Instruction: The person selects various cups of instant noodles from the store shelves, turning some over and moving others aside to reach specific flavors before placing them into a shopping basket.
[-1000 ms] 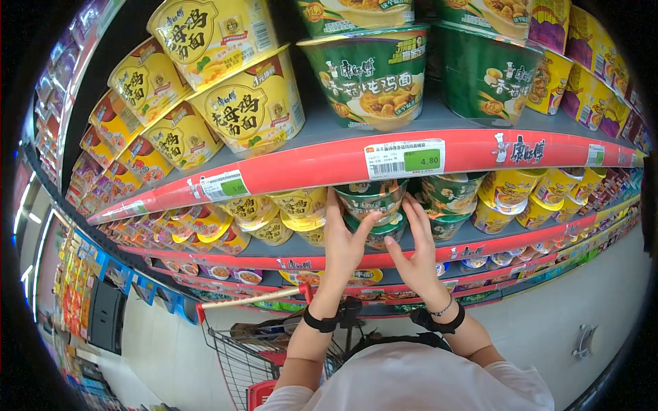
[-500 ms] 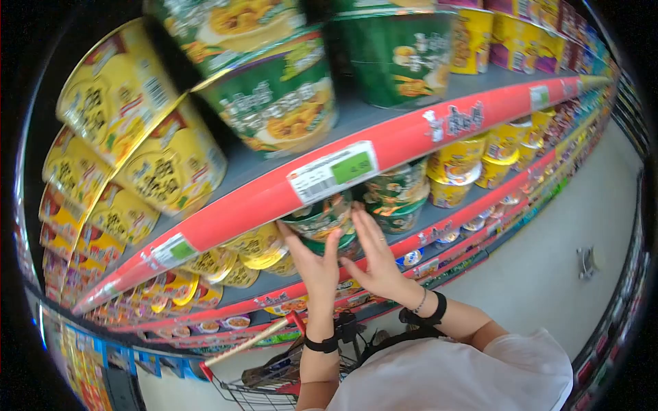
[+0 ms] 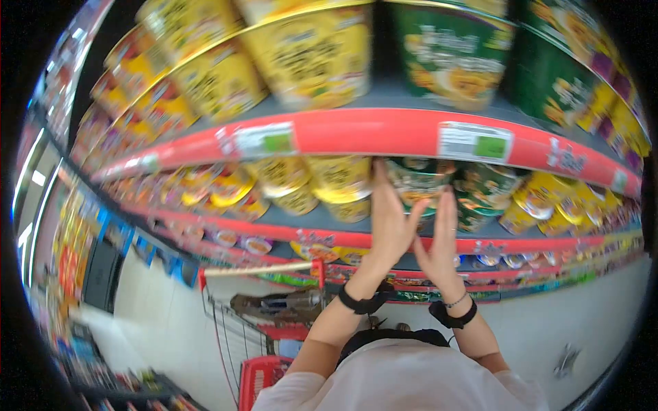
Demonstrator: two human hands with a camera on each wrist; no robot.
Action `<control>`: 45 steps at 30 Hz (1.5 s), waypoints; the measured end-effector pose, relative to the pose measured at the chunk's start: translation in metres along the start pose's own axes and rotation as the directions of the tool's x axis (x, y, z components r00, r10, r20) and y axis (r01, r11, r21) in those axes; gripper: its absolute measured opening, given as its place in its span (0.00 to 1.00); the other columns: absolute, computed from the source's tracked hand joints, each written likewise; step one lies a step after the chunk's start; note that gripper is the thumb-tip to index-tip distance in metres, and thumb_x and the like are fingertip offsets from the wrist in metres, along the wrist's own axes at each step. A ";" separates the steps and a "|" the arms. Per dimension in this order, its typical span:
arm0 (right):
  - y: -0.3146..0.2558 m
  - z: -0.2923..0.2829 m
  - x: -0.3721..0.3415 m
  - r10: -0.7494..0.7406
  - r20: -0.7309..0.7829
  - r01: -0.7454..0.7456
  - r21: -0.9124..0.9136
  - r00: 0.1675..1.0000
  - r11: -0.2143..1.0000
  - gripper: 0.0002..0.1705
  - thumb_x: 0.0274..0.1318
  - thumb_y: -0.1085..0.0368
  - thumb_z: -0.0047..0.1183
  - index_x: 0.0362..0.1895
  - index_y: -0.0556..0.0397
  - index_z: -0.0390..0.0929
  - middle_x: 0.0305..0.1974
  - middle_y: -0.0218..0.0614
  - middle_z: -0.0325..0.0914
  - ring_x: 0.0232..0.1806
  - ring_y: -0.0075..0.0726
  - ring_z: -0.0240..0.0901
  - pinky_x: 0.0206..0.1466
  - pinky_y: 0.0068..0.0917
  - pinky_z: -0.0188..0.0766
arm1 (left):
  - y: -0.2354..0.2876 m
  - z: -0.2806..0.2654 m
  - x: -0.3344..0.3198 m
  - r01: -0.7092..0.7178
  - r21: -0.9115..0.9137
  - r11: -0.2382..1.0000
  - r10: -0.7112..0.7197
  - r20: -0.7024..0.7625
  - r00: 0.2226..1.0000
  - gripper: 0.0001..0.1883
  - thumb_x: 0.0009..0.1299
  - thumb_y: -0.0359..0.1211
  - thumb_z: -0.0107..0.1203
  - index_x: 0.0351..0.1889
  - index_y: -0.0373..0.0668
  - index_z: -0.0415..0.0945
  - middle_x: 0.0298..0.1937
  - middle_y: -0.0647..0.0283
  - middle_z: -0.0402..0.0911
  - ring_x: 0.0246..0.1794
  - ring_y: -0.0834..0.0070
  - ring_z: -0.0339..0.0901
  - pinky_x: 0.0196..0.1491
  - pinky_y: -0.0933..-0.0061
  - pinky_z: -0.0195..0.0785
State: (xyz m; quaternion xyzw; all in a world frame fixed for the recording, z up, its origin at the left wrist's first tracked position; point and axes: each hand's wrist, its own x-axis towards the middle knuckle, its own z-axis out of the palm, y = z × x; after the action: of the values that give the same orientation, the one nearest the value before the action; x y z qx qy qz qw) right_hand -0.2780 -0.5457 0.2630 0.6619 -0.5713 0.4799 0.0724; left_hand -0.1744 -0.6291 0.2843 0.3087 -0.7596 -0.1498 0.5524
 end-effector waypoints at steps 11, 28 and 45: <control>-0.007 0.000 -0.046 0.042 -0.046 -0.027 0.294 0.998 0.955 0.35 0.56 0.73 0.51 0.68 0.58 0.55 0.70 0.49 0.51 0.72 0.48 0.49 0.69 0.41 0.54 | 0.002 -0.066 -0.106 0.242 0.022 0.970 -0.243 0.060 0.968 0.45 0.66 0.40 0.60 0.72 0.33 0.43 0.73 0.41 0.47 0.74 0.46 0.45 0.72 0.55 0.42; -0.028 0.054 -0.154 -0.318 0.806 -0.442 0.553 0.499 0.707 0.20 0.59 0.66 0.56 0.55 0.54 0.72 0.51 0.41 0.72 0.46 0.39 0.76 0.51 0.33 0.73 | -0.009 -0.148 -0.456 0.708 0.641 0.297 -0.889 -0.085 0.450 0.41 0.55 0.49 0.67 0.62 0.36 0.63 0.55 0.45 0.70 0.57 0.50 0.66 0.63 0.54 0.56; -0.074 0.131 -0.165 -0.471 0.823 -0.309 0.559 0.318 0.770 0.22 0.59 0.61 0.55 0.55 0.54 0.71 0.56 0.45 0.66 0.59 0.51 0.65 0.60 0.40 0.65 | -0.035 -0.160 -0.484 0.541 0.783 0.308 -0.733 -0.167 0.659 0.07 0.68 0.35 0.51 0.34 0.42 0.70 0.24 0.56 0.77 0.31 0.59 0.77 0.50 0.57 0.65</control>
State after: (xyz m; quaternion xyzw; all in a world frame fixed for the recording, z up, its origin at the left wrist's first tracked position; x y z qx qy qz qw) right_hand -0.1261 -0.4918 0.1086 0.8240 -0.2674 0.1573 -0.4742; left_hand 0.0812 -0.3309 -0.0419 0.7723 -0.6119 -0.0443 0.1646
